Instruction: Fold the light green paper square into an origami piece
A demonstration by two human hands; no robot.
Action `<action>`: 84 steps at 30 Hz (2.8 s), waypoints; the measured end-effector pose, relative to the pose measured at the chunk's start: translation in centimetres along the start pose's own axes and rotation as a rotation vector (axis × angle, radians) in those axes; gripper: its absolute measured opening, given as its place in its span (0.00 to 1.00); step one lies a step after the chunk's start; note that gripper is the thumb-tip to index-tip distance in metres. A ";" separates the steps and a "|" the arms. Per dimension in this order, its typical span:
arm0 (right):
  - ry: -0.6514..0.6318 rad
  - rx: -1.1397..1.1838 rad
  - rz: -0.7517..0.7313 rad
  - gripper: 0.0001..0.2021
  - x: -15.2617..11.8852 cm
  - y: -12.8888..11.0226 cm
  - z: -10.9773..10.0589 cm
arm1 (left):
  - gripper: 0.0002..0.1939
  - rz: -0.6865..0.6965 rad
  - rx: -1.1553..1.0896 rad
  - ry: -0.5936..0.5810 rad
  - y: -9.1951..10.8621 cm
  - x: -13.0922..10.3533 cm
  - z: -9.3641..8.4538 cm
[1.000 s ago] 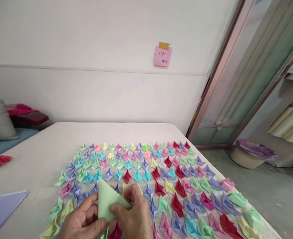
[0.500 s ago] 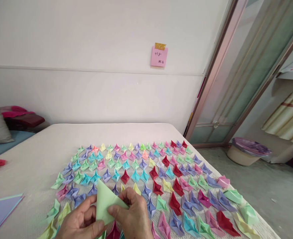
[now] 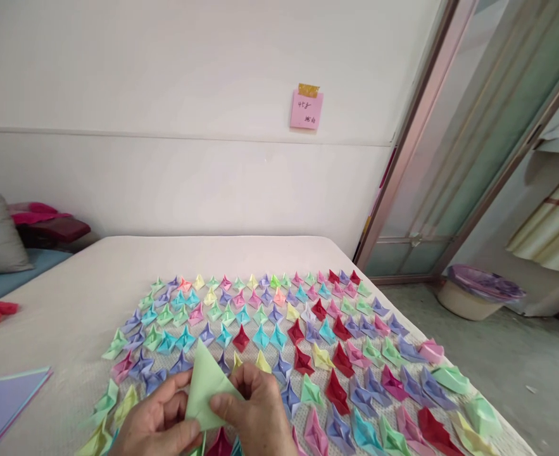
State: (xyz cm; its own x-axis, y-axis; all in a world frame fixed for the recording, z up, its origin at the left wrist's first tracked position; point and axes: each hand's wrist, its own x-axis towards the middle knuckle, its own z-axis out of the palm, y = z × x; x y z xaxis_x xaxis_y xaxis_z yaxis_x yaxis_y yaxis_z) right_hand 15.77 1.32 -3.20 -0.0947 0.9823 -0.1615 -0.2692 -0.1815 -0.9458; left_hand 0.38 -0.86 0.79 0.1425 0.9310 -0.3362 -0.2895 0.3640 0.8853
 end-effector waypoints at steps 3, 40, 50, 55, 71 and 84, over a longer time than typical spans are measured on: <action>-0.001 0.033 0.006 0.21 -0.2 -0.9 0.2 | 0.33 0.086 -0.019 0.038 -0.7 0.1 0.2; 0.084 -0.124 -0.140 0.22 0.2 2.1 -0.1 | 0.34 0.107 -0.241 0.207 -2.7 0.9 0.0; -0.007 0.090 -0.082 0.23 0.3 1.6 0.5 | 0.37 0.132 -0.174 0.203 -2.9 1.0 -0.4; 0.009 0.061 -0.113 0.24 0.1 1.2 0.6 | 0.36 0.143 -0.192 0.206 -2.4 0.6 0.0; 0.000 0.414 0.092 0.19 0.3 1.8 0.9 | 0.35 0.177 -0.260 0.271 -1.3 0.1 1.3; 0.146 0.368 0.001 0.19 -0.8 0.4 1.8 | 0.35 0.115 -0.333 0.188 -2.1 0.7 1.2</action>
State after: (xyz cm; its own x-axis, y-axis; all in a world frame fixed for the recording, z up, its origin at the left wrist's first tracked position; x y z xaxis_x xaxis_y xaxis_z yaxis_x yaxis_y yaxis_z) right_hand 14.01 0.38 -2.93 0.0351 0.9735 -0.2259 -0.5975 -0.1608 -0.7856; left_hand 2.20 -1.05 -0.96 -0.0755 0.9439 -0.3214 -0.5892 0.2178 0.7781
